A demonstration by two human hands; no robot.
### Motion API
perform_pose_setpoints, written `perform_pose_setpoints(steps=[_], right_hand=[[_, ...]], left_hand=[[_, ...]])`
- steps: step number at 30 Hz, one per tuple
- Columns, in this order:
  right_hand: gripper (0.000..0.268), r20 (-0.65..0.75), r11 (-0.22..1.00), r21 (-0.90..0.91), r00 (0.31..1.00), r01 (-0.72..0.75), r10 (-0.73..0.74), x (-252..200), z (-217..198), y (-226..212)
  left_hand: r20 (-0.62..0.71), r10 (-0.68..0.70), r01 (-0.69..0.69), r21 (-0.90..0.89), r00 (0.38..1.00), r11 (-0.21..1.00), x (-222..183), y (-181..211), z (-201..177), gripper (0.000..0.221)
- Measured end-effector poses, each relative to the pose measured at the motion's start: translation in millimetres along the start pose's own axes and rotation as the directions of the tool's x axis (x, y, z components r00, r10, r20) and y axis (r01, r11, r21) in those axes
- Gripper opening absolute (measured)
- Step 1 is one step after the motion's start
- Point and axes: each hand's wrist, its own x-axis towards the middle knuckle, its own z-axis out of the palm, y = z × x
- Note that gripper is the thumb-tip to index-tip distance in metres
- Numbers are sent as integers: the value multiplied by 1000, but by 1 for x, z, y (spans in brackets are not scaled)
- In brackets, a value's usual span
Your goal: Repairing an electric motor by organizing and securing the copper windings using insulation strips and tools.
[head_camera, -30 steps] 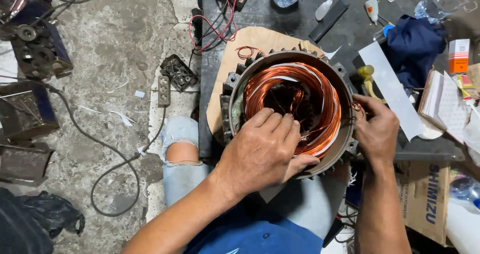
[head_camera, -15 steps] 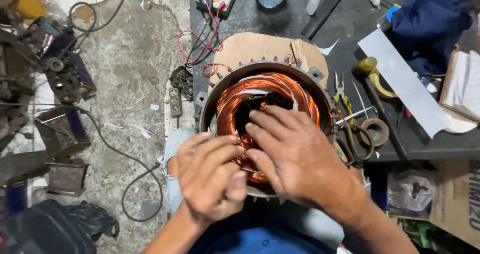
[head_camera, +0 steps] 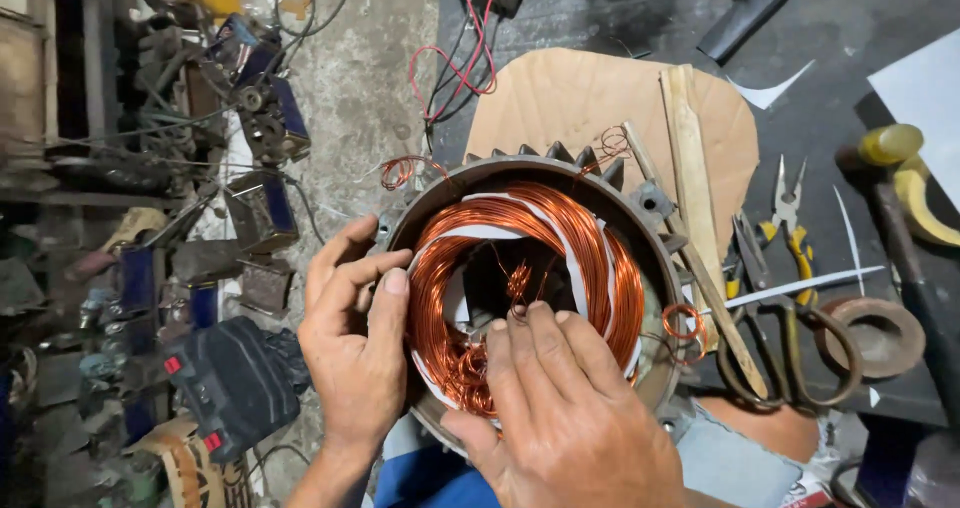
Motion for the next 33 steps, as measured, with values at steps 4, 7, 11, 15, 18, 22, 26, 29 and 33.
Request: perform_pose_setpoints(steps=[4, 7, 11, 15, 18, 22, 26, 29, 33], right_hand=[[69, -53, 996, -68, 997, 55, -58, -5, 11, 5], [69, -132, 997, -50, 989, 56, -62, -10, 20, 6], [71, -122, 996, -57, 989, 75, -81, -17, 27, 7], [68, -139, 990, -80, 982, 119, -129, -15, 27, 15], [63, -112, 994, -54, 989, 95, -101, -13, 21, 13], [57, -88, 993, -49, 990, 104, -108, 1, 8, 14], [53, -57, 989, -37, 988, 140, -142, 7, -2, 9], [51, 13, 999, -11, 999, 31, -31, 10, -8, -5], [49, 106, 997, 11, 991, -81, 79, 14, -14, -15]], left_hand=[[-13, -41, 41, 28, 999, 999, 1, 0, 2, 15], [-7, -14, 15, 68, 1000, 998, 4, -2, 1, 17], [-9, -32, 33, 32, 999, 999, 4, -4, 0, 17], [-9, -15, 14, -76, 1000, 997, 4, -7, -2, 21], [-53, -4, -5, -159, 999, 987, 5, -6, -2, 21], [-57, -60, 35, -368, 997, 929, 5, -13, -5, 20], [-5, -40, 34, -428, 999, 903, 8, -18, -9, 23], [59, -29, 54, -496, 998, 866, 14, -26, -20, 25], [235, -48, 189, -628, 971, 755, 27, -49, -37, 24]])
